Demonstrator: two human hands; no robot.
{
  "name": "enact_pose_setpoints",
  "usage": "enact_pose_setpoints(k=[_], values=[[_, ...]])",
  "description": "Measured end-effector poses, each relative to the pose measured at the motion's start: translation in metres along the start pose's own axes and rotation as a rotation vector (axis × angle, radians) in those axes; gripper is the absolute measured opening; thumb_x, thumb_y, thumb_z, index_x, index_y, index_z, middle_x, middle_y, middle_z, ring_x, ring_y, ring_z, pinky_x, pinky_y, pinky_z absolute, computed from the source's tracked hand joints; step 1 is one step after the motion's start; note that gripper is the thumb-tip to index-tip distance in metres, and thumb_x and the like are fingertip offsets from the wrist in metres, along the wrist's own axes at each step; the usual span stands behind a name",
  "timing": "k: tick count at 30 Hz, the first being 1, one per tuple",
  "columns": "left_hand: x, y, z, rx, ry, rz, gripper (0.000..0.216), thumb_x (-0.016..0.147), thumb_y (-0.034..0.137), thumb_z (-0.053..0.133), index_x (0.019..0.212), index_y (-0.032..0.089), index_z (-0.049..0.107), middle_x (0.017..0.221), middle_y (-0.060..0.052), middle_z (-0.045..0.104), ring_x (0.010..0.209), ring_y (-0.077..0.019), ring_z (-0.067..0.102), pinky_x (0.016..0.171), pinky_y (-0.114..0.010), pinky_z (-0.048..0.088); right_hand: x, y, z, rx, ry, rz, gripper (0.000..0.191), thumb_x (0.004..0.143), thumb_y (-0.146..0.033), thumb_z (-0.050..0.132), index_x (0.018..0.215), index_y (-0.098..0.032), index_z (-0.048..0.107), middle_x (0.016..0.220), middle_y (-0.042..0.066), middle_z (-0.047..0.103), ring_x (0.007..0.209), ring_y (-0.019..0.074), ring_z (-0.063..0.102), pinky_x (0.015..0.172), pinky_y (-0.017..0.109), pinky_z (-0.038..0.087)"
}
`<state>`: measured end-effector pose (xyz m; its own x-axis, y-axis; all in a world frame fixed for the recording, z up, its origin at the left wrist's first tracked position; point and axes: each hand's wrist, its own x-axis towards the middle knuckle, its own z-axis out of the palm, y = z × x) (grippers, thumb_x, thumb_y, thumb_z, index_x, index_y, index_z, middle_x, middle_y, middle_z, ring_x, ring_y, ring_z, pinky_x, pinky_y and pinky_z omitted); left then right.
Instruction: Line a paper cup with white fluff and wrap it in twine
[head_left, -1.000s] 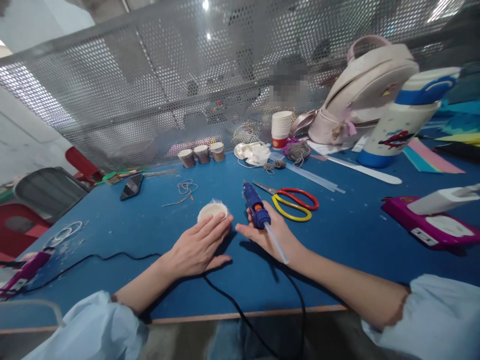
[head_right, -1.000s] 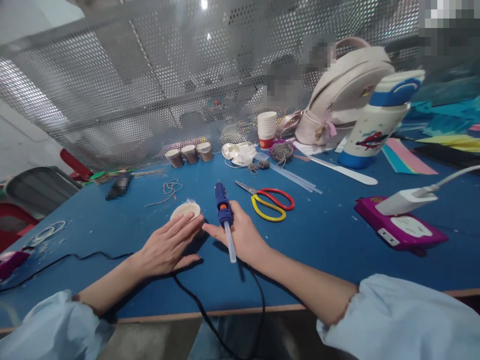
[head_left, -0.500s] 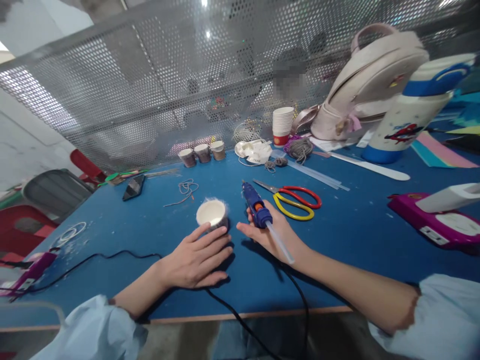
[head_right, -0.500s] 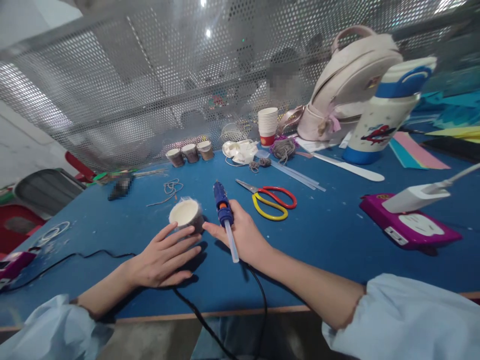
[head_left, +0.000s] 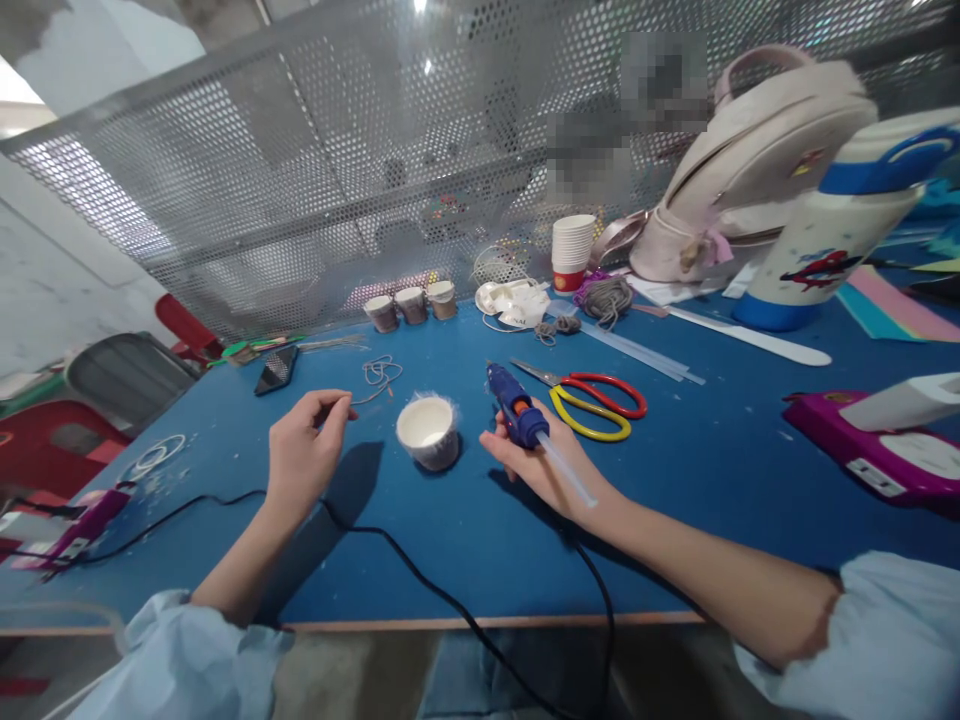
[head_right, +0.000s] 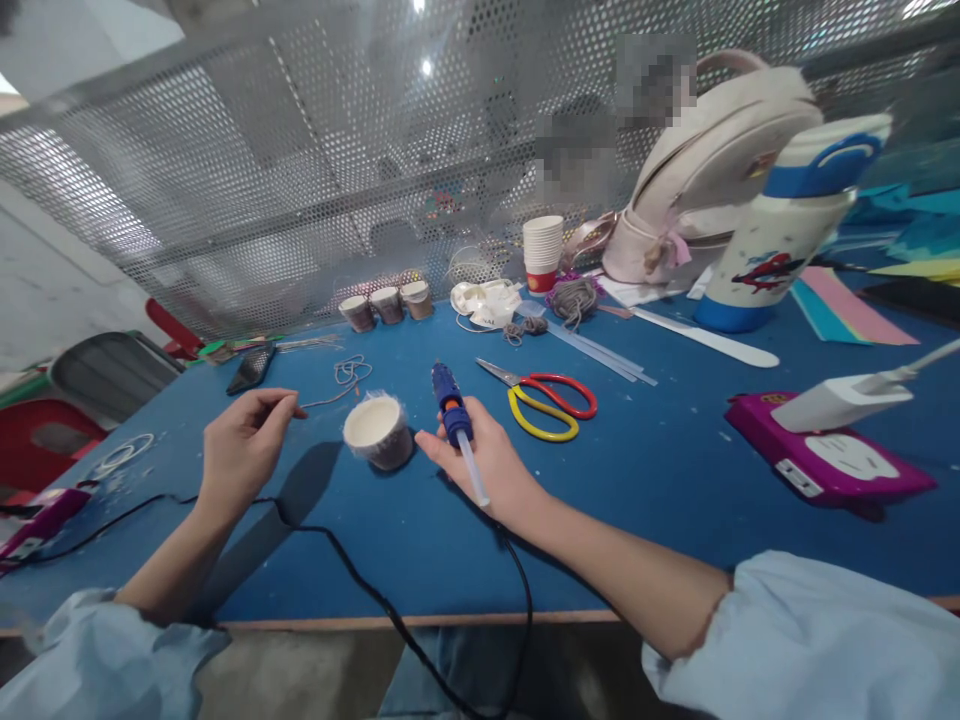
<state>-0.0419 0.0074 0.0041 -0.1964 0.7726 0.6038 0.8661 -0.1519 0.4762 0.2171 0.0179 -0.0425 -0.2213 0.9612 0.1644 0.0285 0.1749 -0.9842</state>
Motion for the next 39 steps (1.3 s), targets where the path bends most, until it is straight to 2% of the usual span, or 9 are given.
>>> enact_pose_setpoints(k=[13, 17, 21, 24, 27, 29, 32, 35, 39], values=[[-0.002, -0.001, 0.005, -0.036, -0.053, -0.086, 0.044, 0.091, 0.036, 0.039, 0.05, 0.021, 0.039, 0.044, 0.003, 0.044, 0.047, -0.0118, 0.044, 0.054, -0.024, 0.037, 0.008, -0.003, -0.007, 0.165, 0.019, 0.151, 0.022, 0.074, -0.036, 0.063, 0.085, -0.02, 0.053, 0.052, -0.007, 0.05, 0.047, 0.0121, 0.049, 0.047, 0.025, 0.042], [0.002, -0.016, 0.004, 0.124, -0.206, -0.037, 0.015, 0.081, 0.031, 0.05, 0.076, 0.019, 0.058, 0.067, -0.001, 0.06, 0.059, -0.0139, 0.054, 0.059, -0.025, 0.043, 0.007, -0.004, -0.007, 0.212, 0.007, 0.215, 0.021, 0.076, -0.036, 0.061, 0.086, -0.019, 0.055, 0.049, -0.007, 0.048, 0.046, 0.0106, 0.047, 0.045, 0.023, 0.04], [0.003, -0.027, 0.001, 0.136, -0.278, 0.045, 0.036, 0.078, 0.028, 0.048, 0.112, 0.017, 0.055, 0.101, -0.009, 0.064, 0.081, -0.0182, 0.062, 0.074, -0.031, 0.049, 0.006, -0.004, -0.008, 0.206, -0.015, 0.22, 0.018, 0.077, -0.036, 0.061, 0.083, -0.02, 0.054, 0.049, -0.008, 0.047, 0.046, 0.01, 0.047, 0.046, 0.022, 0.039], [-0.002, -0.008, -0.002, 0.154, -0.174, -0.027, 0.027, 0.088, 0.034, 0.041, 0.097, 0.018, 0.061, 0.069, -0.001, 0.061, 0.064, -0.0157, 0.059, 0.07, -0.029, 0.048, 0.006, -0.003, -0.009, 0.213, -0.021, 0.236, 0.019, 0.078, -0.036, 0.061, 0.084, -0.02, 0.054, 0.049, -0.007, 0.048, 0.046, 0.0098, 0.046, 0.045, 0.021, 0.039], [-0.011, 0.028, 0.002, -0.032, -0.094, 0.052, 0.033, 0.085, 0.031, 0.05, 0.117, 0.019, 0.052, 0.095, -0.006, 0.063, 0.082, -0.017, 0.062, 0.073, -0.028, 0.05, 0.007, -0.003, -0.009, 0.208, -0.025, 0.243, 0.02, 0.078, -0.037, 0.061, 0.087, -0.019, 0.056, 0.052, -0.006, 0.049, 0.048, 0.0101, 0.047, 0.046, 0.021, 0.039], [-0.017, 0.05, 0.01, -0.117, -0.223, 0.17, 0.032, 0.086, 0.029, 0.05, 0.116, 0.018, 0.052, 0.11, -0.01, 0.061, 0.1, -0.0201, 0.06, 0.083, -0.032, 0.05, 0.006, -0.004, -0.009, 0.188, -0.014, 0.261, 0.022, 0.078, -0.036, 0.061, 0.092, -0.018, 0.059, 0.054, -0.006, 0.05, 0.049, 0.01, 0.048, 0.046, 0.021, 0.039], [-0.024, 0.066, 0.026, -0.009, -0.418, 0.283, 0.017, 0.086, 0.026, 0.05, 0.098, 0.019, 0.059, 0.098, -0.009, 0.067, 0.095, -0.0228, 0.061, 0.09, -0.041, 0.046, 0.004, -0.003, -0.012, 0.157, -0.005, 0.289, 0.027, 0.078, -0.036, 0.062, 0.098, -0.018, 0.063, 0.057, -0.004, 0.053, 0.049, 0.0098, 0.049, 0.047, 0.021, 0.04], [-0.024, 0.062, 0.033, 0.055, -0.448, 0.351, 0.016, 0.088, 0.023, 0.045, 0.079, 0.019, 0.059, 0.082, -0.006, 0.066, 0.084, -0.021, 0.061, 0.098, -0.047, 0.039, 0.001, -0.003, -0.017, 0.163, -0.016, 0.302, 0.027, 0.077, -0.037, 0.063, 0.098, -0.019, 0.064, 0.056, -0.004, 0.052, 0.049, 0.0101, 0.048, 0.045, 0.02, 0.039], [-0.016, 0.052, 0.025, -0.024, -0.497, 0.34, 0.021, 0.09, 0.024, 0.043, 0.077, 0.019, 0.059, 0.078, -0.004, 0.064, 0.075, -0.0172, 0.058, 0.084, -0.036, 0.045, -0.007, -0.007, -0.022, 0.11, -0.087, 0.314, 0.021, 0.078, -0.036, 0.059, 0.093, -0.021, 0.063, 0.05, -0.006, 0.047, 0.046, 0.0112, 0.045, 0.044, 0.022, 0.037]])
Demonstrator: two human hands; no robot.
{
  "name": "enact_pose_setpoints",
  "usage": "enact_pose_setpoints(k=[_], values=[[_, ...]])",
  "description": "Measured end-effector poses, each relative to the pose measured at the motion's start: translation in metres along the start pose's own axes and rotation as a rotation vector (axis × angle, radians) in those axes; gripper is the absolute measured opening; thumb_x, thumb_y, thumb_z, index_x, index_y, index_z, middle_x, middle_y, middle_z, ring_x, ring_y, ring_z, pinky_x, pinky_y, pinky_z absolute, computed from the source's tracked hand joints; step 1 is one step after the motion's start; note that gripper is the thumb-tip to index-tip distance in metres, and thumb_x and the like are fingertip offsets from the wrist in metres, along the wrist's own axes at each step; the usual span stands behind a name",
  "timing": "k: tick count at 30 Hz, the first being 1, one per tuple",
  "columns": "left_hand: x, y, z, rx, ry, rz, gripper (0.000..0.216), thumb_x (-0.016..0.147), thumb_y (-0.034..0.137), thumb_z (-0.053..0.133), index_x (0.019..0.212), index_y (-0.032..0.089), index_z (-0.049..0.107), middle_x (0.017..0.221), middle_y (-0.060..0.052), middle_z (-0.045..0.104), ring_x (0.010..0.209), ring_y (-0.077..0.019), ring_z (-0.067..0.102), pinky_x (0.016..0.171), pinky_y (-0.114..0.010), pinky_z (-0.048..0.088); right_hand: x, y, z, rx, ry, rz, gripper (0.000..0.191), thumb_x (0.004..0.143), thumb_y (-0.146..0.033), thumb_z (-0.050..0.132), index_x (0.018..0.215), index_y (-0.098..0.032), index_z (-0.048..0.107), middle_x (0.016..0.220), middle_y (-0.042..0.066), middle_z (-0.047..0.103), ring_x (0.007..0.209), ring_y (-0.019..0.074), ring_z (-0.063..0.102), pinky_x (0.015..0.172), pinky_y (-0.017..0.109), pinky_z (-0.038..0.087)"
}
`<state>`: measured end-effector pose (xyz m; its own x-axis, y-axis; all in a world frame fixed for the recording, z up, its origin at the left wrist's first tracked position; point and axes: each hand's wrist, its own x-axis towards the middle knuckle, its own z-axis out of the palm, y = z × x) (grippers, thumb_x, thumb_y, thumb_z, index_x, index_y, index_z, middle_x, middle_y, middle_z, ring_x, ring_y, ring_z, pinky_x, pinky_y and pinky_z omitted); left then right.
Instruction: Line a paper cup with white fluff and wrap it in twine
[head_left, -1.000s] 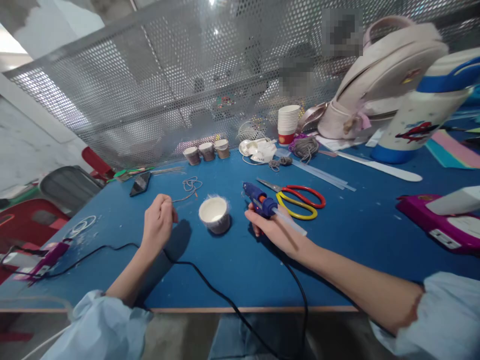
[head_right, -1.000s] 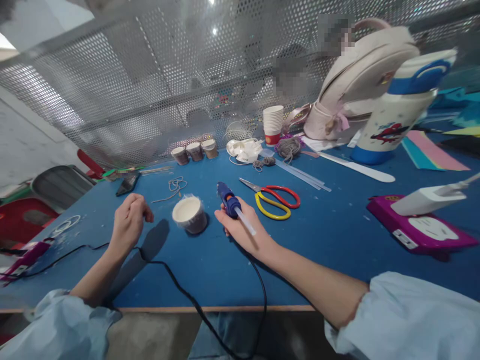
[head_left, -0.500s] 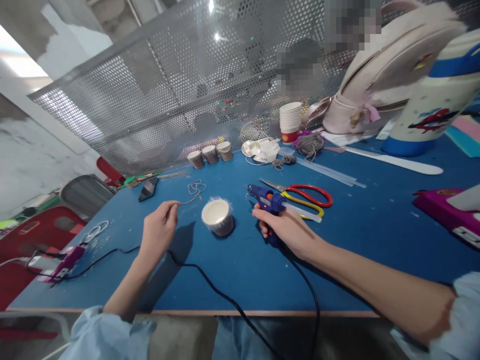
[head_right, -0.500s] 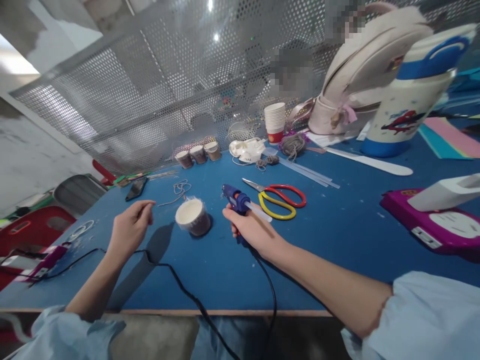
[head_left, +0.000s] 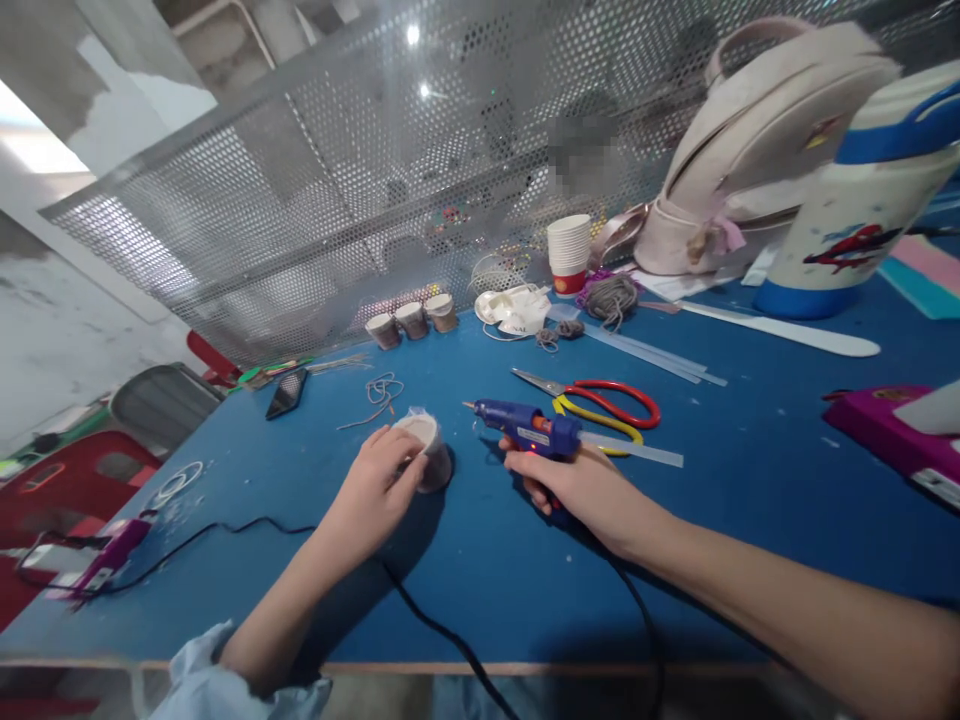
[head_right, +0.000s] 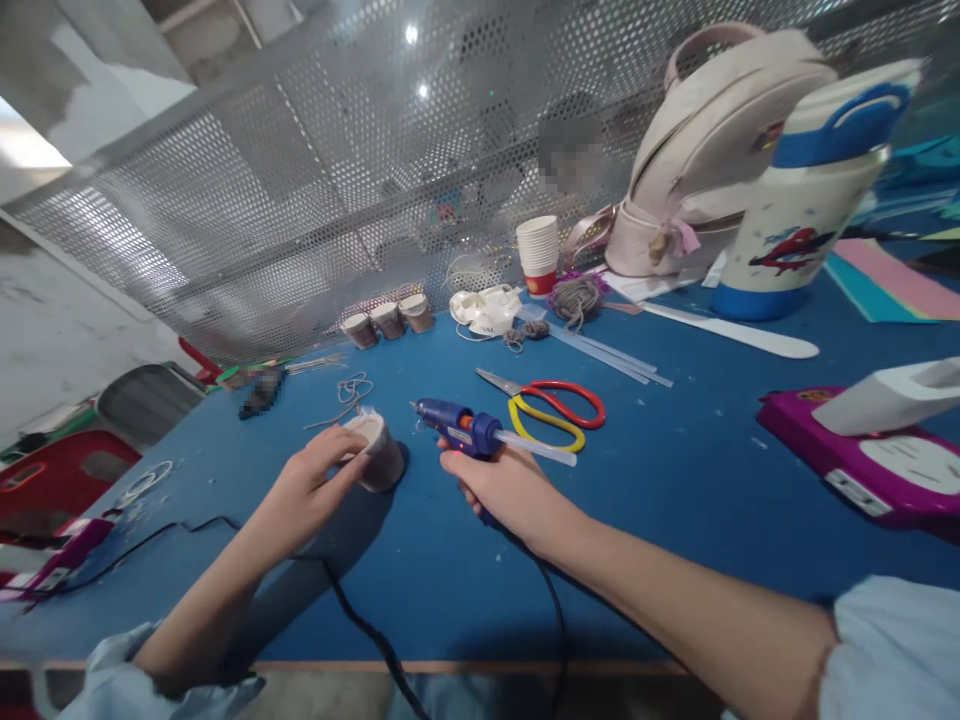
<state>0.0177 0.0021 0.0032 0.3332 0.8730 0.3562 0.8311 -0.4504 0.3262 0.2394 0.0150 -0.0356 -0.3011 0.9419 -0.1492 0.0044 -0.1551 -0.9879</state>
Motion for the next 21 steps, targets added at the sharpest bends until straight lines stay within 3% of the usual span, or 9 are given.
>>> enact_pose_setpoints(k=[5, 11, 17, 21], values=[[0.0, -0.004, -0.013, -0.146, -0.018, -0.109, 0.021, 0.089, 0.029, 0.047, 0.081, 0.019, 0.064, 0.078, -0.004, 0.064, 0.076, -0.017, 0.058, 0.072, -0.028, 0.044, -0.011, -0.008, 0.001, -0.233, -0.059, -0.077, 0.021, 0.08, -0.039, 0.056, 0.068, -0.021, 0.056, 0.048, -0.005, 0.044, 0.044, 0.0112, 0.041, 0.044, 0.024, 0.032], [-0.004, -0.009, -0.006, -0.287, -0.002, -0.134, 0.02, 0.09, 0.029, 0.05, 0.085, 0.02, 0.067, 0.084, -0.004, 0.065, 0.078, -0.0159, 0.058, 0.074, -0.026, 0.044, -0.014, 0.0, 0.004, -0.334, -0.034, -0.237, 0.016, 0.08, -0.038, 0.059, 0.076, -0.022, 0.058, 0.068, -0.001, 0.059, 0.057, 0.0134, 0.048, 0.047, 0.023, 0.034], [-0.009, -0.01, -0.001, -0.289, 0.056, -0.123, 0.019, 0.089, 0.029, 0.051, 0.087, 0.02, 0.068, 0.087, -0.005, 0.066, 0.083, -0.0176, 0.058, 0.071, -0.026, 0.045, -0.016, 0.001, 0.006, -0.392, -0.018, -0.299, 0.016, 0.081, -0.036, 0.057, 0.073, -0.022, 0.058, 0.058, -0.002, 0.052, 0.052, 0.013, 0.044, 0.045, 0.023, 0.035], [-0.01, -0.006, 0.002, -0.291, 0.128, -0.132, 0.017, 0.087, 0.027, 0.053, 0.082, 0.019, 0.067, 0.08, -0.004, 0.065, 0.072, -0.0154, 0.058, 0.065, -0.025, 0.045, -0.017, -0.001, 0.006, -0.41, -0.051, -0.302, 0.018, 0.082, -0.037, 0.056, 0.072, -0.022, 0.055, 0.059, -0.003, 0.05, 0.052, 0.0122, 0.043, 0.047, 0.023, 0.036]])
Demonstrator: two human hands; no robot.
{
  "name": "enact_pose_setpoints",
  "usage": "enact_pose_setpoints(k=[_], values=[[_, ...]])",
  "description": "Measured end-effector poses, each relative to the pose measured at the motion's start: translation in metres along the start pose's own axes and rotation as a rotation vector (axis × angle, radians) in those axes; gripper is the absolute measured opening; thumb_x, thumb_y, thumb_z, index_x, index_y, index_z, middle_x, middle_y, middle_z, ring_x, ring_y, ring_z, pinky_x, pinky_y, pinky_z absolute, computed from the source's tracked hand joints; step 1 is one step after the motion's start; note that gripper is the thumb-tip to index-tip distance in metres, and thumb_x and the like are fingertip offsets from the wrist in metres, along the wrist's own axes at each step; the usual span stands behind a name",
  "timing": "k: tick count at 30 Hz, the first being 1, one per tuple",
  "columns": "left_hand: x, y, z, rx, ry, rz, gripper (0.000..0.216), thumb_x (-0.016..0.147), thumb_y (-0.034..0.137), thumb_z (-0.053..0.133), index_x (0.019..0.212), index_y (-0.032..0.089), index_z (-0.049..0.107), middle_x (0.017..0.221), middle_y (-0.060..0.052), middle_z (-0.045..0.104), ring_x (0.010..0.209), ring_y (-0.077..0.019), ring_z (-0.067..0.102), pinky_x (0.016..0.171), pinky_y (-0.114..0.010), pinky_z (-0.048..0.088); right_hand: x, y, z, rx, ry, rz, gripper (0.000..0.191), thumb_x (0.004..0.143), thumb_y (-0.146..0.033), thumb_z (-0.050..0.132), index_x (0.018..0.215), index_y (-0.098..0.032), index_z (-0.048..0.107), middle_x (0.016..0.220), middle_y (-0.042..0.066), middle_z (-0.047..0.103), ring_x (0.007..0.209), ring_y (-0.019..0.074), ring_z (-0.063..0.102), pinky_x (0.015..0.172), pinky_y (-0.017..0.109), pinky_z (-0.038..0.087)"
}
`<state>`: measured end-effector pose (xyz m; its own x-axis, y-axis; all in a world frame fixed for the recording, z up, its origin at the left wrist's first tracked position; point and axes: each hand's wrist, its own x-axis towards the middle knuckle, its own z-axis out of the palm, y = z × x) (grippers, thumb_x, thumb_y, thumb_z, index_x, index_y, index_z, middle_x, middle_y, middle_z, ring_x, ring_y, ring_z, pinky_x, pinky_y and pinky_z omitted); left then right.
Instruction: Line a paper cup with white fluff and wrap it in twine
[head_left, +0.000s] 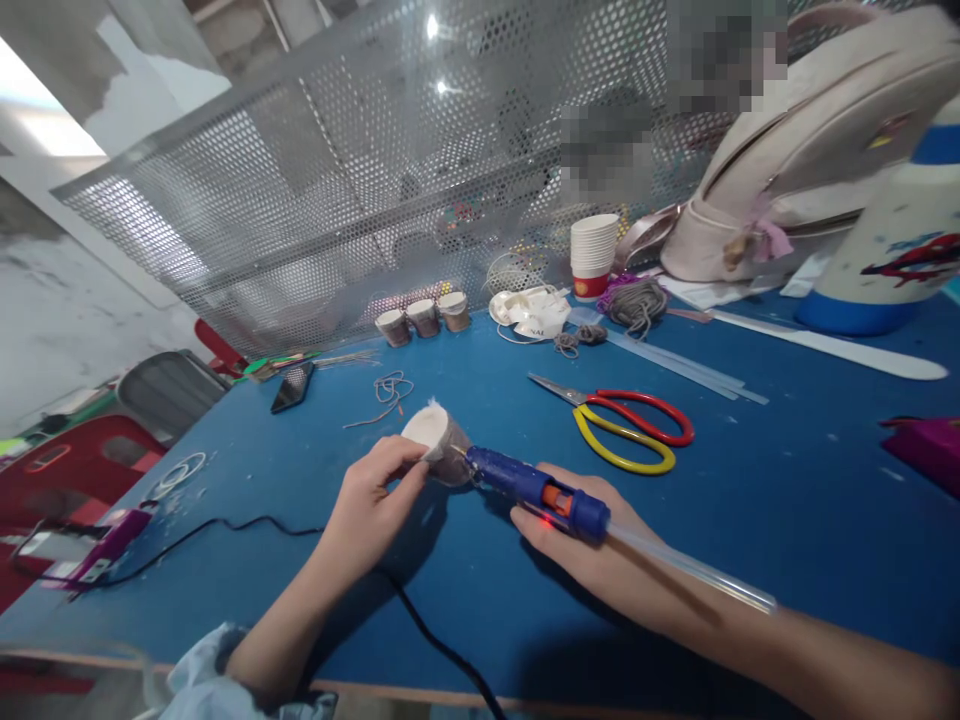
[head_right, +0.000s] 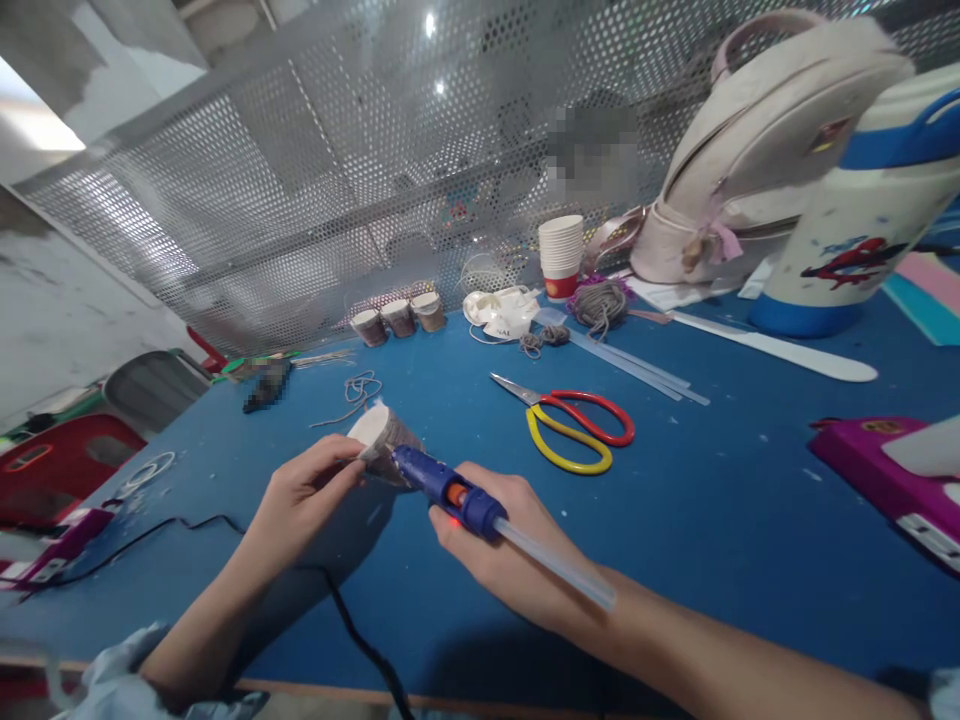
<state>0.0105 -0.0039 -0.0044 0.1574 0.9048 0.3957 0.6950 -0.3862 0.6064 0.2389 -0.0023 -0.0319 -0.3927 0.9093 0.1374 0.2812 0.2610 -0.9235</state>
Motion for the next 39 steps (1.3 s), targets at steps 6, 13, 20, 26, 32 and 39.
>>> enact_pose_setpoints(k=[6, 13, 20, 26, 32, 39], values=[[-0.003, 0.002, 0.008, -0.033, 0.058, -0.028, 0.016, 0.085, 0.024, 0.053, 0.089, 0.019, 0.067, 0.081, -0.003, 0.065, 0.07, -0.0142, 0.06, 0.066, -0.024, 0.047, 0.0, -0.002, 0.0, 0.009, -0.028, -0.009, 0.018, 0.083, -0.036, 0.055, 0.073, -0.021, 0.056, 0.061, -0.002, 0.053, 0.054, 0.0123, 0.043, 0.048, 0.023, 0.035], [-0.002, 0.005, 0.011, -0.156, 0.067, -0.135, 0.019, 0.085, 0.031, 0.054, 0.083, 0.018, 0.068, 0.075, -0.002, 0.067, 0.067, -0.0144, 0.062, 0.063, -0.023, 0.049, 0.0, -0.004, 0.0, 0.01, -0.031, -0.008, 0.017, 0.082, -0.036, 0.055, 0.076, -0.02, 0.058, 0.06, -0.003, 0.052, 0.053, 0.0114, 0.041, 0.049, 0.024, 0.035], [0.0, 0.008, 0.011, -0.147, 0.07, -0.146, 0.021, 0.085, 0.031, 0.054, 0.077, 0.017, 0.068, 0.068, -0.001, 0.064, 0.064, -0.0133, 0.06, 0.061, -0.022, 0.047, 0.001, -0.003, 0.004, -0.059, -0.043, -0.068, 0.019, 0.083, -0.033, 0.053, 0.069, -0.02, 0.054, 0.059, -0.003, 0.052, 0.052, 0.0111, 0.042, 0.05, 0.024, 0.034], [0.0, 0.006, 0.012, -0.219, 0.057, -0.203, 0.02, 0.083, 0.032, 0.056, 0.077, 0.017, 0.068, 0.071, -0.001, 0.065, 0.065, -0.0131, 0.061, 0.062, -0.021, 0.049, -0.001, -0.001, 0.005, -0.111, -0.007, -0.128, 0.018, 0.083, -0.031, 0.053, 0.069, -0.021, 0.053, 0.062, -0.002, 0.056, 0.054, 0.0119, 0.047, 0.054, 0.025, 0.037], [-0.001, 0.007, 0.011, -0.245, 0.057, -0.238, 0.02, 0.082, 0.033, 0.057, 0.076, 0.016, 0.067, 0.071, -0.001, 0.065, 0.066, -0.0132, 0.061, 0.062, -0.021, 0.049, 0.0, 0.004, 0.008, -0.173, -0.009, -0.201, 0.016, 0.082, -0.026, 0.055, 0.067, -0.021, 0.05, 0.063, -0.001, 0.058, 0.055, 0.0121, 0.05, 0.054, 0.025, 0.037], [-0.002, 0.007, 0.01, -0.21, 0.035, -0.239, 0.023, 0.084, 0.034, 0.054, 0.074, 0.016, 0.066, 0.071, 0.0, 0.063, 0.069, -0.0126, 0.059, 0.065, -0.021, 0.044, -0.003, 0.007, 0.007, -0.193, 0.062, -0.233, 0.011, 0.082, -0.022, 0.055, 0.071, -0.02, 0.053, 0.064, -0.002, 0.058, 0.056, 0.012, 0.052, 0.054, 0.024, 0.037]])
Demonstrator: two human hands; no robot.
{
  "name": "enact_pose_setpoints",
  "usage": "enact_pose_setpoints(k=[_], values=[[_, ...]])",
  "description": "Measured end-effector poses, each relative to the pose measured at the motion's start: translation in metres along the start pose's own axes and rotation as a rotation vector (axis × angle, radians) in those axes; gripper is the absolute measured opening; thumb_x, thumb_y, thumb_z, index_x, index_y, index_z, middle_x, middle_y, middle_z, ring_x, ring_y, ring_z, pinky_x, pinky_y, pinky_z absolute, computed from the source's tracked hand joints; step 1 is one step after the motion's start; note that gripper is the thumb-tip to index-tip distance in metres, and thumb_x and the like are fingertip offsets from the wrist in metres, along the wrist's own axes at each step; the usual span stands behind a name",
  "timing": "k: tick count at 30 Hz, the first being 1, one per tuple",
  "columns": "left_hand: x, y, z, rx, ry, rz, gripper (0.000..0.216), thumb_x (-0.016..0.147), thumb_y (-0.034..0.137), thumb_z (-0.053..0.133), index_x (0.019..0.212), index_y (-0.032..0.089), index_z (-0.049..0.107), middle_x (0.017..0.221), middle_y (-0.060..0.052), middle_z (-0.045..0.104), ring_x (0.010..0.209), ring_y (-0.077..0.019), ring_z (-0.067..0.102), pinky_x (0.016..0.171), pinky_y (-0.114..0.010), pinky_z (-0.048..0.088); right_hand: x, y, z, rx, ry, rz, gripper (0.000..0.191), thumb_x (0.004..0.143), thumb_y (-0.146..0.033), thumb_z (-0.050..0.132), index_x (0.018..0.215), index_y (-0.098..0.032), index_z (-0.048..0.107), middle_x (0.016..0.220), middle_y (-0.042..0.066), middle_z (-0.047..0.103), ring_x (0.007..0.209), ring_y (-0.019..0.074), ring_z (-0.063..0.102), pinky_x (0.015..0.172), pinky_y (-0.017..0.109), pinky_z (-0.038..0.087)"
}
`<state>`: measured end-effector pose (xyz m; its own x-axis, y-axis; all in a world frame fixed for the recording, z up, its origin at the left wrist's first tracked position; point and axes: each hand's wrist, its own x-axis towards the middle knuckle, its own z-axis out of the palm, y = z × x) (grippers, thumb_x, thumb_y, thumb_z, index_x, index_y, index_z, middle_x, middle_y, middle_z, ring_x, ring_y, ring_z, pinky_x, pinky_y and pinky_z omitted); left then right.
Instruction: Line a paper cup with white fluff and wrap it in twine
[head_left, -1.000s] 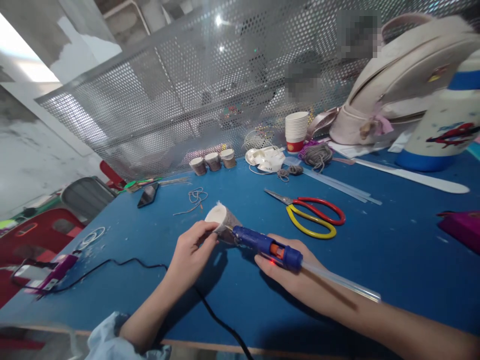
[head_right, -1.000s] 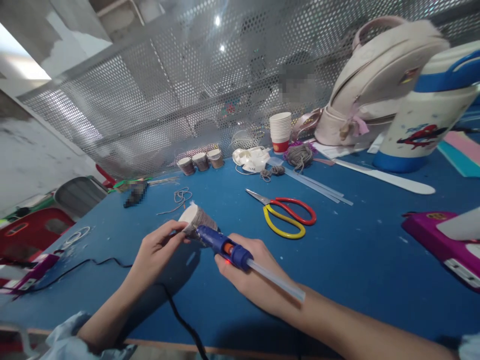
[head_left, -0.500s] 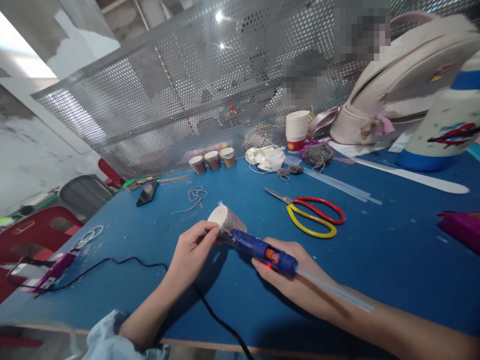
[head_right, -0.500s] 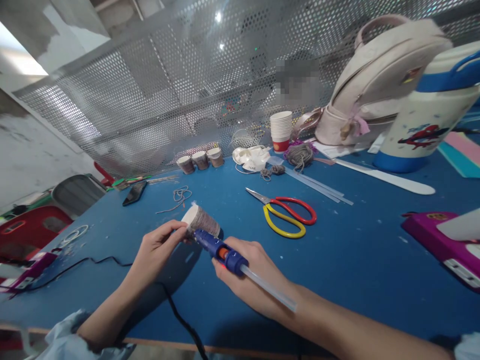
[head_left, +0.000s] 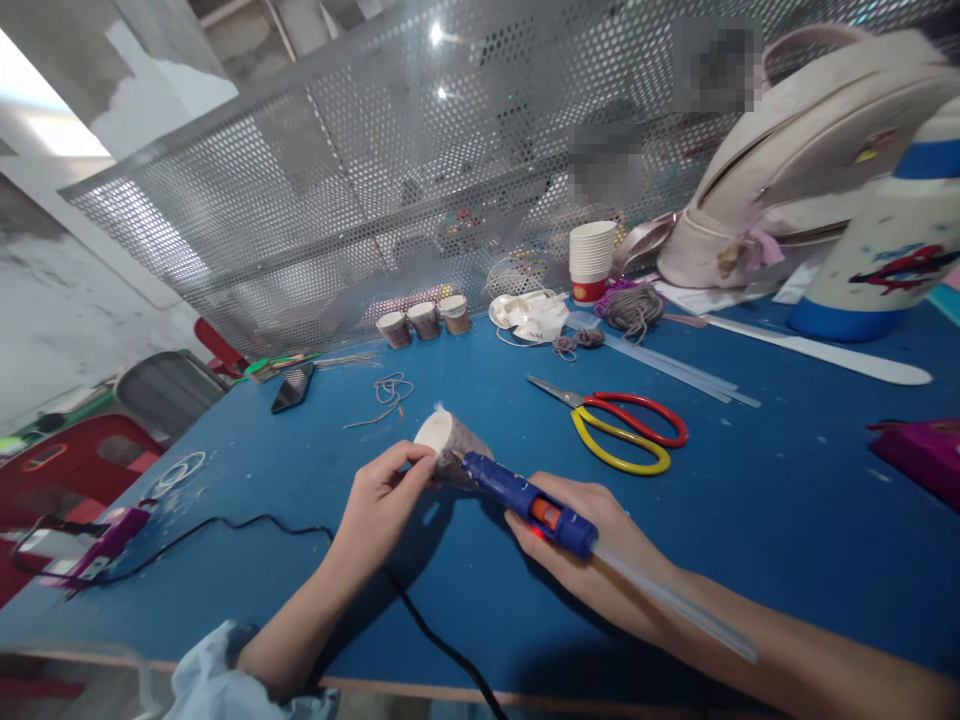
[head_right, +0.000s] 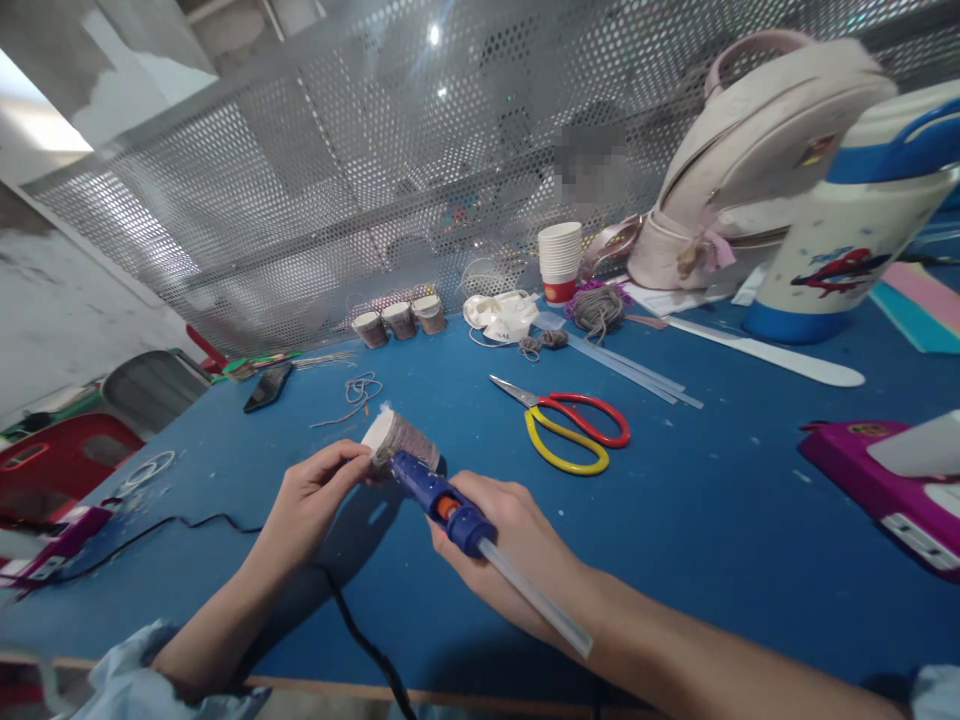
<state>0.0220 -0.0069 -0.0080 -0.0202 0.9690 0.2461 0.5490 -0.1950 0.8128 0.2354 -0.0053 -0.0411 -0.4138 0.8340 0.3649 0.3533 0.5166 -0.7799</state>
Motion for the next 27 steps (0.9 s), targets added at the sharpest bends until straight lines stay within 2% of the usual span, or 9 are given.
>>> enact_pose_setpoints(k=[6, 12, 17, 23, 27], values=[[-0.0007, 0.0015, -0.0007, -0.004, -0.013, 0.002, 0.025, 0.086, 0.034, 0.053, 0.072, 0.016, 0.064, 0.071, 0.0, 0.062, 0.07, -0.0128, 0.057, 0.066, -0.021, 0.042, -0.0009, 0.0013, 0.0016, 0.011, -0.051, -0.044, 0.013, 0.079, -0.017, 0.056, 0.068, -0.021, 0.049, 0.063, -0.003, 0.055, 0.055, 0.0105, 0.049, 0.054, 0.022, 0.036], [0.0004, 0.0003, -0.0004, -0.009, -0.011, -0.022, 0.03, 0.088, 0.037, 0.051, 0.071, 0.016, 0.064, 0.07, 0.0, 0.062, 0.072, -0.0142, 0.057, 0.069, -0.023, 0.041, -0.0004, 0.0017, 0.0019, 0.001, -0.011, -0.047, 0.011, 0.081, -0.018, 0.054, 0.071, -0.02, 0.05, 0.064, -0.003, 0.054, 0.057, 0.0103, 0.049, 0.055, 0.022, 0.035], [0.001, -0.0036, 0.0002, -0.022, -0.016, -0.037, 0.033, 0.089, 0.039, 0.049, 0.07, 0.016, 0.062, 0.07, 0.0, 0.06, 0.072, -0.0138, 0.055, 0.069, -0.023, 0.039, -0.0018, 0.0053, 0.0038, -0.004, -0.063, -0.067, 0.013, 0.078, -0.016, 0.058, 0.072, -0.021, 0.048, 0.064, -0.005, 0.052, 0.057, 0.0099, 0.047, 0.057, 0.022, 0.035], [0.0022, -0.0049, 0.0006, -0.052, -0.038, -0.073, 0.036, 0.088, 0.043, 0.049, 0.068, 0.016, 0.063, 0.067, -0.001, 0.059, 0.069, -0.0149, 0.055, 0.067, -0.024, 0.041, -0.0024, 0.0055, 0.0035, -0.006, -0.036, -0.057, 0.014, 0.079, -0.016, 0.056, 0.07, -0.021, 0.046, 0.064, -0.004, 0.051, 0.056, 0.01, 0.046, 0.056, 0.022, 0.035], [0.0026, -0.0016, 0.001, -0.042, -0.015, -0.079, 0.035, 0.086, 0.041, 0.052, 0.065, 0.016, 0.062, 0.065, 0.0, 0.059, 0.067, -0.0142, 0.054, 0.065, -0.023, 0.04, -0.0026, 0.0056, 0.003, -0.044, -0.095, -0.087, 0.012, 0.074, -0.015, 0.057, 0.071, -0.021, 0.047, 0.065, -0.003, 0.052, 0.055, 0.0108, 0.046, 0.055, 0.023, 0.034]])
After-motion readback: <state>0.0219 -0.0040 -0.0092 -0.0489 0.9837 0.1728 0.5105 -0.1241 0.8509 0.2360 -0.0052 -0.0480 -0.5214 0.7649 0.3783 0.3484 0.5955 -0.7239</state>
